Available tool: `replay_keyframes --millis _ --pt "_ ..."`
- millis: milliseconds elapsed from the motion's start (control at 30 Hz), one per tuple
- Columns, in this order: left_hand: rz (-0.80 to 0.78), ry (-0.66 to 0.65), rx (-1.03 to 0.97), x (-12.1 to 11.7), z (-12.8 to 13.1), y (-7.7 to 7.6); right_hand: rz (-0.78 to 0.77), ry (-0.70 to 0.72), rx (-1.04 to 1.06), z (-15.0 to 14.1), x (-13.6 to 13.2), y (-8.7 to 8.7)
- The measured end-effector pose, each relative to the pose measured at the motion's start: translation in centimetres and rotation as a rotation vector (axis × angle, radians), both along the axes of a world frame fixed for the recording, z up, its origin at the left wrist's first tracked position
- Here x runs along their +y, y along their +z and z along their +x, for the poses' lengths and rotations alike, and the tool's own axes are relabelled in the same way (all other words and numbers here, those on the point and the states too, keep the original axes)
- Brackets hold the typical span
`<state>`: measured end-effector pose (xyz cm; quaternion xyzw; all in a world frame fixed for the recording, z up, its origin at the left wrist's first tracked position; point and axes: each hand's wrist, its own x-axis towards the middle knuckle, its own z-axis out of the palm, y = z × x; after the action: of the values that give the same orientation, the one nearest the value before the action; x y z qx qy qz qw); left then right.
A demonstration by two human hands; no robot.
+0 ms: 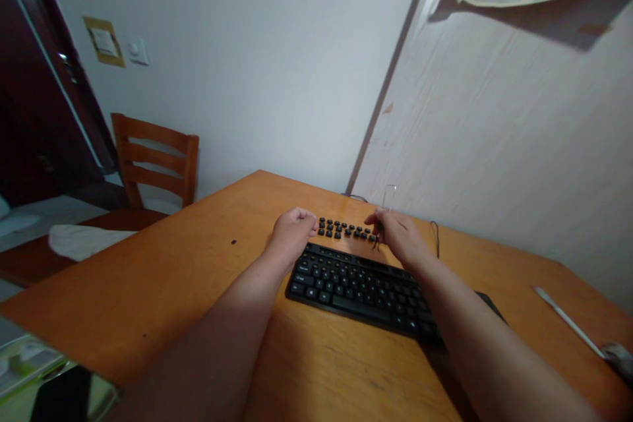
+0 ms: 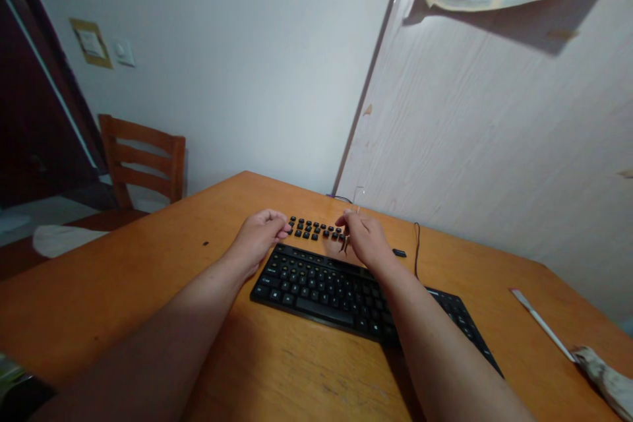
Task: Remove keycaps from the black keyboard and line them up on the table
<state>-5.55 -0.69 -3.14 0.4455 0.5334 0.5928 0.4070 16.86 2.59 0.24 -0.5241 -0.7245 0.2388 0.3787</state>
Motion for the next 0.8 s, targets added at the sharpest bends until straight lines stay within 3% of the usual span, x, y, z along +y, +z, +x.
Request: replay_keyframes --millis 133,467,800 --pt "0.04 -0.019 0.005 0.1 -0.1 -0.1 -0.018 0.029 -0.004 0.4 -1.9 0.3" --pt "0.141 -0.068 0.143 -0.1 0.1 -0.7 -0.281 0.449 0.01 0.1 -4.0 0.6" --pt "0.182 -0.155 0.388 -0.9 1.1 -0.6 -0.131 0.504 -0.223 -0.6 -4.4 0.3"
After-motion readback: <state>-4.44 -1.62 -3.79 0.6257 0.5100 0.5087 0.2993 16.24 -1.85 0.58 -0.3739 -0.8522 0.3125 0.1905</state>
